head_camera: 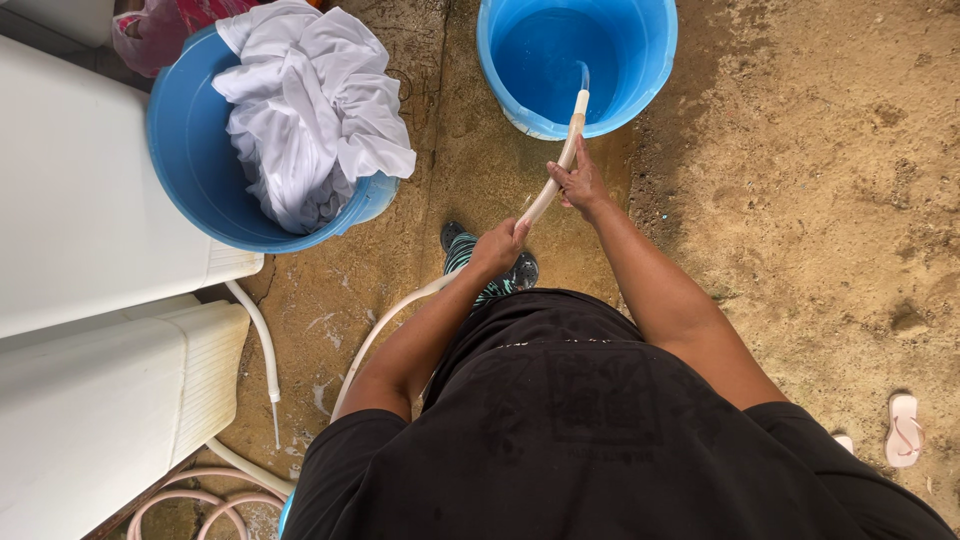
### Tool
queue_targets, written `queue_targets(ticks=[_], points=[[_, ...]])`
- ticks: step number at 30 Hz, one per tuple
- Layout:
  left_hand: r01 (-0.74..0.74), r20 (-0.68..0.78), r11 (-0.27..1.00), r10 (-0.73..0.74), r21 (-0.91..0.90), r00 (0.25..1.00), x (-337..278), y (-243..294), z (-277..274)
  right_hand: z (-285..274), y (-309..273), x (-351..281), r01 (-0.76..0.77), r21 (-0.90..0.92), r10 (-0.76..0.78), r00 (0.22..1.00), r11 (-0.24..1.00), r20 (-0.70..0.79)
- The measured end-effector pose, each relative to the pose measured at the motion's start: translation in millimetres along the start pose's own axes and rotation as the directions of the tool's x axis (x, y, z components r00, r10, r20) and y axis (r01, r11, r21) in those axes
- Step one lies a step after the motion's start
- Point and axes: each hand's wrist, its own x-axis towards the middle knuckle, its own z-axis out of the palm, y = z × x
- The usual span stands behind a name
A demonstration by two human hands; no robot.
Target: The person fills a bucket with water using a hose, then pours a liquid from a plastic jug into the water.
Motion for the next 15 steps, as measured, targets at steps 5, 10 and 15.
queue_targets(ticks=[5,10,15], points=[[-0.039,-0.035,0.999,0.039,0.005,0.999,-0.9,-1.5,2.3,-0.6,3.4,0.8,0.007,0.023,-0.007,1.000,1.000,0.006],[-0.017,0.000,1.000,0.017,0.002,1.000,-1.2,1.5,1.1,-0.8,1.7,-1.1,-0.020,-0.006,0.020,1.000,1.000,-0.002],[-0.012,0.011,1.000,0.012,0.020,1.000,-1.9,2.3,0.6,-2.4,3.6,0.5,-0.007,-0.017,0.007,1.000,1.000,0.001]])
